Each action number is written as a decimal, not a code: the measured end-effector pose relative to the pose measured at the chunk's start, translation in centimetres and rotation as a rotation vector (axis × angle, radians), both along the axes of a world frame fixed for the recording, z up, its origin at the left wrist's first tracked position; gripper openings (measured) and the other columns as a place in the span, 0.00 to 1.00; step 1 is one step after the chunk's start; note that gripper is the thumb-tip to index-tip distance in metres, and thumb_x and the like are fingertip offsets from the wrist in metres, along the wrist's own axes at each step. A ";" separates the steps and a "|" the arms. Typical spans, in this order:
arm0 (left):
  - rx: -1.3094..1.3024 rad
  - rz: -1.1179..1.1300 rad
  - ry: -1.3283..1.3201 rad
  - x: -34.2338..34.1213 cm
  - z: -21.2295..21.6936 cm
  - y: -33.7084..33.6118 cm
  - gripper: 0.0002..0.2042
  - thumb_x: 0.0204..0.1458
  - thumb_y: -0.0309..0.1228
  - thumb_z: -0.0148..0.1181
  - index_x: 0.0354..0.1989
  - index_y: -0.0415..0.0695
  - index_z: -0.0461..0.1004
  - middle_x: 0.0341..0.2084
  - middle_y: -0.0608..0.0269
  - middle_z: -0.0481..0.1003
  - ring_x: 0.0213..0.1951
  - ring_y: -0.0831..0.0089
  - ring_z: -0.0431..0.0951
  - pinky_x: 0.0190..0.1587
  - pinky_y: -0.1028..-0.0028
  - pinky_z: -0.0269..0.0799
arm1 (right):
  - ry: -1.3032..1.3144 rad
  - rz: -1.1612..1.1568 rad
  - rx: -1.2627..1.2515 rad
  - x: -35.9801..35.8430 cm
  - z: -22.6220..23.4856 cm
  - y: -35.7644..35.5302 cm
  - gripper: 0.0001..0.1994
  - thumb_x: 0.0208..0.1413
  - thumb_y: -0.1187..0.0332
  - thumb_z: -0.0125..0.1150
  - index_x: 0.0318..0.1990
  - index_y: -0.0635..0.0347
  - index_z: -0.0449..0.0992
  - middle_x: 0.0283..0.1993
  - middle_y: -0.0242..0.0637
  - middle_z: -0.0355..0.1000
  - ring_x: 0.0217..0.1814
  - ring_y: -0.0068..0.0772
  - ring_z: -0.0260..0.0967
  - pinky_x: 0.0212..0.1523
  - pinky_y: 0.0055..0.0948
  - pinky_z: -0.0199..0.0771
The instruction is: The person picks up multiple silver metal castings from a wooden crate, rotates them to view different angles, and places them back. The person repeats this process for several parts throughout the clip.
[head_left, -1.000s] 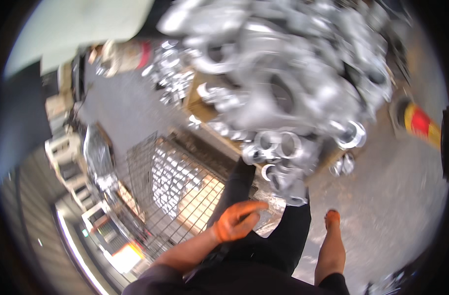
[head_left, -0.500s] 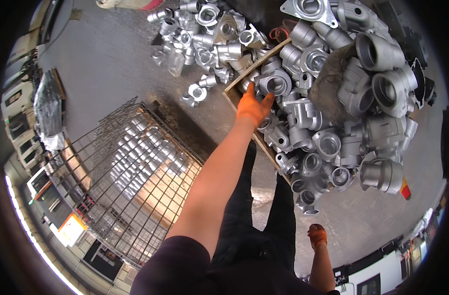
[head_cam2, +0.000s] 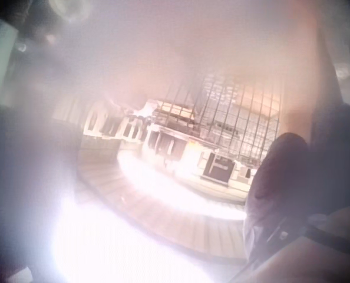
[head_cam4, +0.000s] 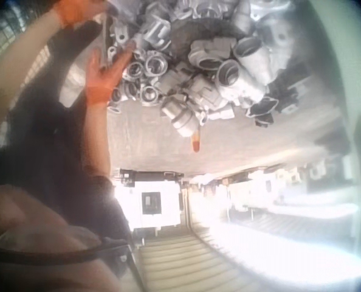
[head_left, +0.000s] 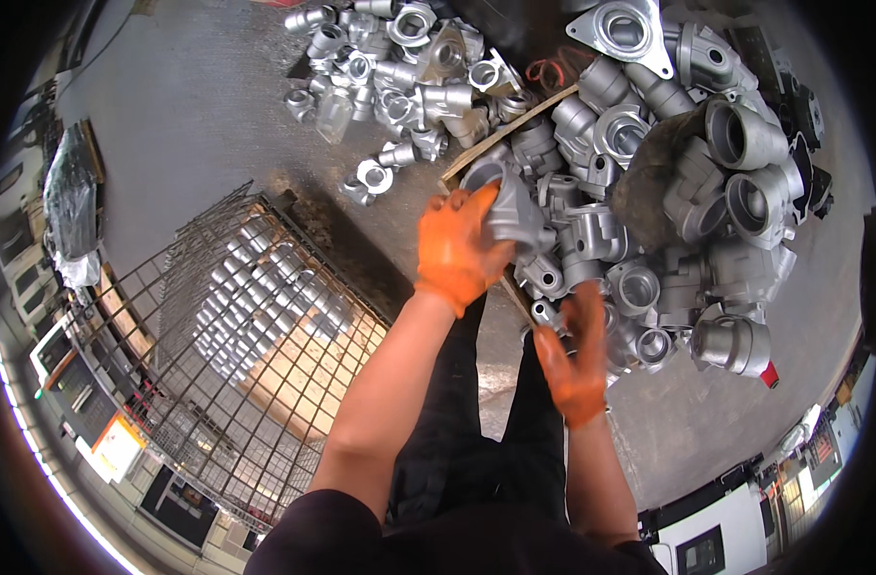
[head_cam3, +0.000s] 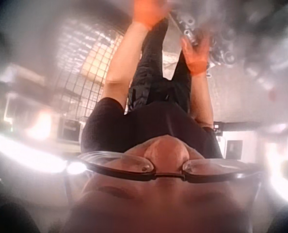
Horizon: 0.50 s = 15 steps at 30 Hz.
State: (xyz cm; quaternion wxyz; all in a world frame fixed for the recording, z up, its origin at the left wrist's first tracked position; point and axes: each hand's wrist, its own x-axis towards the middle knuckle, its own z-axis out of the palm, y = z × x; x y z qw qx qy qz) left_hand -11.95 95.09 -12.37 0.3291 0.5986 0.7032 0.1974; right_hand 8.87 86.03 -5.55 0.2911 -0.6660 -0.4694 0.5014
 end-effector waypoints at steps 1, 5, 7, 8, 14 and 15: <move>0.055 -0.050 0.029 -0.8 2.2 -0.2 0.34 0.37 0.37 0.75 0.60 0.51 0.75 0.43 0.53 0.79 0.42 0.46 0.76 0.46 0.54 0.74 | 0.017 0.024 -0.020 -0.8 0.4 2.8 0.43 0.55 0.64 0.74 0.75 0.67 0.57 0.70 0.54 0.65 0.70 0.44 0.66 0.69 0.38 0.66; 0.149 -0.183 0.047 -0.2 10.0 -0.6 0.37 0.36 0.38 0.76 0.62 0.54 0.75 0.45 0.56 0.80 0.43 0.48 0.77 0.46 0.53 0.73 | 0.217 0.195 -0.064 -1.5 2.1 6.8 0.46 0.54 0.59 0.73 0.76 0.67 0.55 0.71 0.54 0.65 0.71 0.47 0.65 0.70 0.43 0.65; 0.225 -0.239 -0.017 1.0 12.0 -0.4 0.39 0.35 0.39 0.77 0.64 0.54 0.73 0.44 0.57 0.80 0.44 0.48 0.77 0.46 0.53 0.72 | 0.241 0.158 -0.026 -0.6 2.0 5.8 0.41 0.56 0.64 0.69 0.75 0.66 0.57 0.69 0.51 0.67 0.65 0.43 0.69 0.69 0.40 0.66; 0.237 -0.248 -0.149 1.4 13.1 -0.2 0.41 0.38 0.37 0.76 0.67 0.46 0.70 0.50 0.49 0.77 0.49 0.46 0.77 0.48 0.53 0.73 | 0.295 0.104 -0.007 0.0 2.4 4.6 0.41 0.55 0.66 0.68 0.76 0.65 0.57 0.68 0.50 0.68 0.63 0.43 0.71 0.68 0.39 0.67; 0.251 0.110 -0.799 4.6 14.2 -4.4 0.45 0.51 0.36 0.71 0.74 0.30 0.54 0.68 0.40 0.63 0.69 0.49 0.66 0.71 0.55 0.59 | 0.333 0.050 0.222 3.8 5.5 3.0 0.12 0.65 0.70 0.56 0.48 0.71 0.78 0.48 0.47 0.77 0.48 0.40 0.79 0.49 0.36 0.80; 0.190 0.164 -0.940 5.1 14.1 -4.9 0.44 0.53 0.37 0.70 0.73 0.28 0.54 0.67 0.38 0.65 0.68 0.48 0.68 0.71 0.54 0.58 | 0.317 0.064 0.217 4.5 6.3 2.8 0.13 0.68 0.69 0.54 0.43 0.71 0.79 0.46 0.47 0.78 0.46 0.39 0.79 0.45 0.35 0.81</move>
